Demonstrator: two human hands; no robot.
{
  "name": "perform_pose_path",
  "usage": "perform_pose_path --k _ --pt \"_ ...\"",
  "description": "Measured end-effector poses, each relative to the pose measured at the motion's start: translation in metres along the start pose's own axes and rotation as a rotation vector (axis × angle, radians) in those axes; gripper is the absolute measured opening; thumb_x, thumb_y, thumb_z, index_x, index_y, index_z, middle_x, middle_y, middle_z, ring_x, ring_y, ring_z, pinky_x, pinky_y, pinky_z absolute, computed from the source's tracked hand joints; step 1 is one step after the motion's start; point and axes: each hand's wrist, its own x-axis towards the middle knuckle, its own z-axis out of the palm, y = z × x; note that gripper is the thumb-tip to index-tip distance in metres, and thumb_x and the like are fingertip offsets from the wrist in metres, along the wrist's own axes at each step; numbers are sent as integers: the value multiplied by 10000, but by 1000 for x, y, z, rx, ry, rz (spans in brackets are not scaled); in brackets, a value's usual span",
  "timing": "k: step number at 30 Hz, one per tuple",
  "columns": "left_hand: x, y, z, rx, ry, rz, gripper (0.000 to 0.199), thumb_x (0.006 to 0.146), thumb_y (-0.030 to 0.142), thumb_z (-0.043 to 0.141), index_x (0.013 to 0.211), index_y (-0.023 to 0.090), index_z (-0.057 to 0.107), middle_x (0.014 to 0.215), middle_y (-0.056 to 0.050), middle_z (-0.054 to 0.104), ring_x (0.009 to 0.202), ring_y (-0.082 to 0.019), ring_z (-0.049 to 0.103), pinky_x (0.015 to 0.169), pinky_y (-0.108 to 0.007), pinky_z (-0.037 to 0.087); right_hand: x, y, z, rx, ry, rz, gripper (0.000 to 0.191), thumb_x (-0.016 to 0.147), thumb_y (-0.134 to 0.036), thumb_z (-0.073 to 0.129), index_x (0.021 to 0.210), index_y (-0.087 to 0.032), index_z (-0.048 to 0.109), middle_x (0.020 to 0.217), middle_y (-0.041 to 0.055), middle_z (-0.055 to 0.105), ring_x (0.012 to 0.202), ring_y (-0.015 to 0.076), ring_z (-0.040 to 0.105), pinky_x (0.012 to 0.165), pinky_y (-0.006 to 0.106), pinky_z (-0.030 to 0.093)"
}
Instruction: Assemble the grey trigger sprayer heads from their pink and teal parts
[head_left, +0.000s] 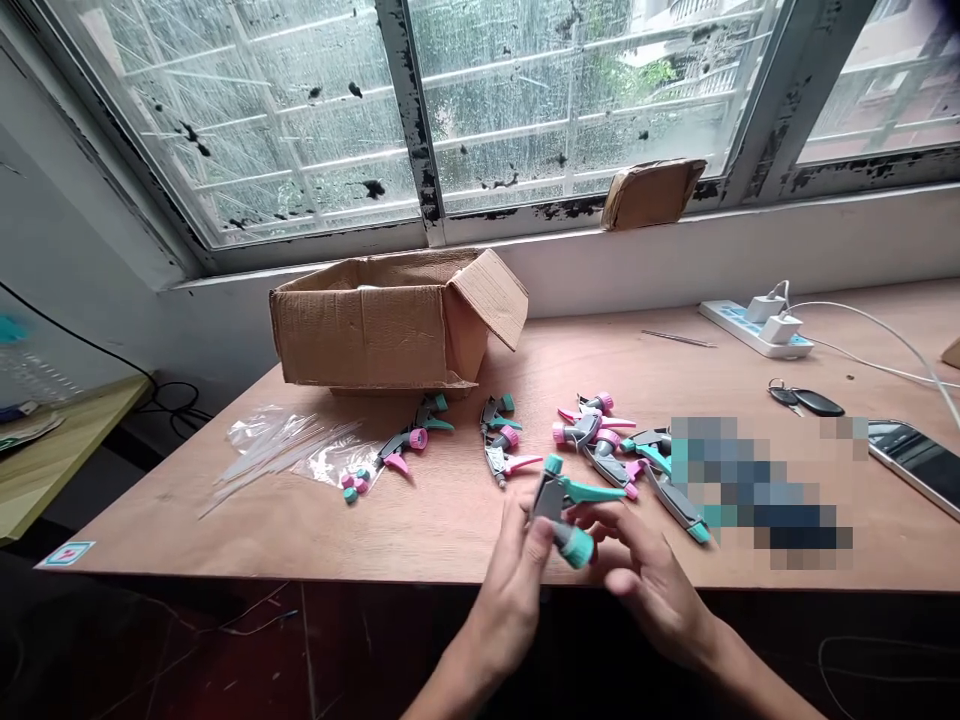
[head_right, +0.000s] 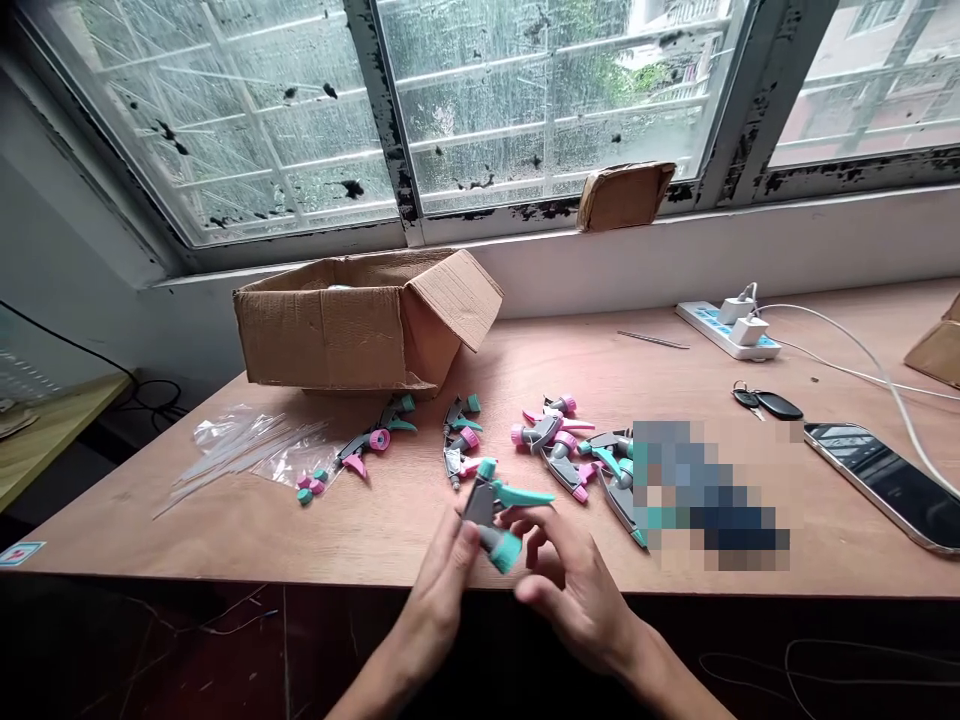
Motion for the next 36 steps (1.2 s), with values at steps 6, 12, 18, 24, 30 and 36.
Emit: perform_pose_path --k 6,12,18,24,30,36 --pt "-6 1 4 -16 22 -5 343 1045 443 492 1317 248 564 1193 -68 640 1059 -214 605 997 -332 462 -6 -10 5 26 3 81 168 1055 -269 532 1214 -308 571 1070 27 636 728 124 654 587 186 574" --pt "7 2 -23 24 155 -31 347 950 513 646 876 176 679 713 18 529 681 -124 473 686 -229 414 4 -21 -5 -191 -69 -128 205 1038 -179 528 1212 -271 586 1087 63 659 929 182 691 727 222 600" --pt "12 13 -32 -59 13 -131 334 899 476 727 1023 166 714 740 6 575 682 -115 479 643 -217 385 7 -18 -14 -297 -67 -208 242 1082 -326 460 1267 -228 581 1228 129 640 1155 243 671 910 308 614" --pt "14 16 -33 -91 58 -164 347 911 492 700 969 150 711 714 2 601 648 -118 489 655 -236 399 -1 -15 -13 -573 38 -439 469 977 -141 640 1420 -242 522 1398 172 560 1285 296 612 977 402 602" --pt "13 19 -36 -48 -4 -218 349 849 493 771 892 153 707 711 -5 619 667 -127 499 641 -230 396 -7 -6 -16 -559 45 -503 503 952 -23 524 1402 -228 618 1268 158 694 1180 282 683 940 398 607" --pt "4 23 -38 109 15 -72 246 912 449 712 962 209 719 834 -20 664 765 -164 582 719 -254 445 -3 -25 -12 -101 4 -4 214 980 -252 653 1159 -237 771 1037 94 799 929 262 774 791 329 639"
